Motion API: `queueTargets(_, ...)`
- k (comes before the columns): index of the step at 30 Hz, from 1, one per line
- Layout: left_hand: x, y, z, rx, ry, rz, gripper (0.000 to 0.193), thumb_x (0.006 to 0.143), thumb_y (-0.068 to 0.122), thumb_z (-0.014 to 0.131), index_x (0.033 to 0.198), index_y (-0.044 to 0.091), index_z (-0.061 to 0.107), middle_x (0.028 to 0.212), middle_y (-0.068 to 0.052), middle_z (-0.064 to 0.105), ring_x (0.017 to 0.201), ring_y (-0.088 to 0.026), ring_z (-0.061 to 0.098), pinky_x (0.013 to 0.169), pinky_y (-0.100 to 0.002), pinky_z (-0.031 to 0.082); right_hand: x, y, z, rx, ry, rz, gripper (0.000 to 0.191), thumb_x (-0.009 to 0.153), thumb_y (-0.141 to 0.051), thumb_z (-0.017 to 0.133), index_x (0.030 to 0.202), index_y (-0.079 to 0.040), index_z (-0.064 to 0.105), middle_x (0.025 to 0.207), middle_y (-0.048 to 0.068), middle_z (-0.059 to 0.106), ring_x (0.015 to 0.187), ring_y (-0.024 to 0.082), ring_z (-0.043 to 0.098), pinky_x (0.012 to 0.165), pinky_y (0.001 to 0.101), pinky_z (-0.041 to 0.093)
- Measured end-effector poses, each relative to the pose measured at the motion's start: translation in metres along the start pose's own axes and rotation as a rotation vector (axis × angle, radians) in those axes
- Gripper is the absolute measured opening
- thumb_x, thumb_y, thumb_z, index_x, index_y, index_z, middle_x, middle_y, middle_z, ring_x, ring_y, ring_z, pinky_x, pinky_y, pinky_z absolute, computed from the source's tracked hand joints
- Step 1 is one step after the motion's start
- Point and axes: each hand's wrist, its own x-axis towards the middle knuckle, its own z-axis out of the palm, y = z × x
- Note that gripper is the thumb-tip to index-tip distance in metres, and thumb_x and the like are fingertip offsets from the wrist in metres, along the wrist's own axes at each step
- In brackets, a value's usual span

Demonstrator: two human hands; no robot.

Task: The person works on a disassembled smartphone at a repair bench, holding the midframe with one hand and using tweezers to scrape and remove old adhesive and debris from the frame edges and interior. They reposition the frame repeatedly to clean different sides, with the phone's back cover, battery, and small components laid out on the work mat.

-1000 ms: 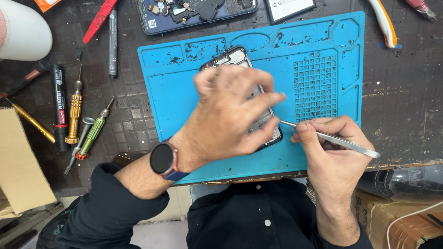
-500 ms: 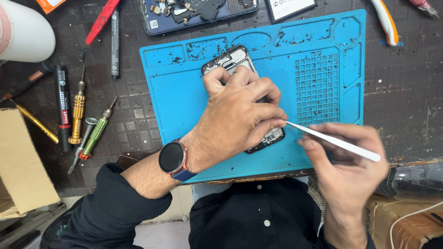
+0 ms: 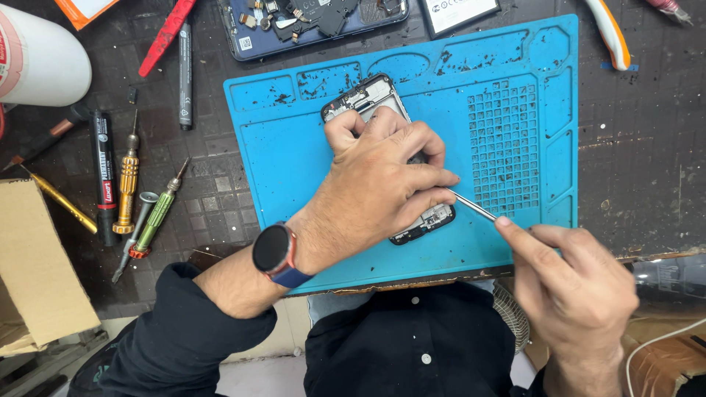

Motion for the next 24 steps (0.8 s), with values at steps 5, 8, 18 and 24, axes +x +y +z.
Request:
queueTargets(5, -0.001, -0.004, -0.007, -0.083, -0.053, -0.006, 0.03, 0.086, 0.042, 0.083, 0.104, 0.019, 0.081, 0.108, 0.004, 0.06, 0.108, -0.019, 0.051, 0.097, -0.048, 0.024, -0.007, -0.008, 0.013, 0.144, 0.021, 0.069, 0.031, 0.094, 0.007, 0.074, 0.12, -0.009, 0.072, 0.092, 0.005, 0.066, 0.079, 0.019, 0.063, 0.067, 0.0306, 0.052)
queueTargets(8, -0.001, -0.004, -0.006, -0.092, -0.063, -0.019, 0.031, 0.084, 0.042, 0.083, 0.105, 0.019, 0.081, 0.109, 0.004, 0.06, 0.109, -0.019, 0.051, 0.099, -0.047, 0.024, -0.011, -0.009, 0.016, 0.187, -0.001, 0.15, 0.025, 0.097, 0.006, 0.073, 0.118, -0.007, 0.07, 0.088, 0.005, 0.064, 0.075, 0.017, 0.06, 0.061, 0.0288, 0.048)
queueTargets(18, -0.002, -0.006, -0.006, -0.104, -0.06, -0.031, 0.032, 0.085, 0.043, 0.083, 0.106, 0.018, 0.081, 0.11, 0.003, 0.06, 0.11, -0.019, 0.052, 0.1, -0.047, 0.024, -0.006, -0.019, 0.013, 0.23, -0.085, 0.306, 0.02, 0.104, 0.001, 0.067, 0.122, -0.005, 0.068, 0.088, 0.008, 0.063, 0.064, 0.013, 0.06, 0.065, 0.0304, 0.049)
queueTargets(24, -0.002, -0.006, -0.007, -0.114, -0.068, -0.033, 0.033, 0.085, 0.043, 0.083, 0.106, 0.018, 0.081, 0.11, 0.003, 0.06, 0.11, -0.019, 0.052, 0.1, -0.046, 0.024, -0.002, -0.022, 0.014, 0.127, -0.196, 0.452, 0.036, 0.088, -0.011, 0.085, 0.121, -0.003, 0.07, 0.069, 0.01, 0.057, 0.052, 0.017, 0.054, 0.053, 0.0321, 0.047)
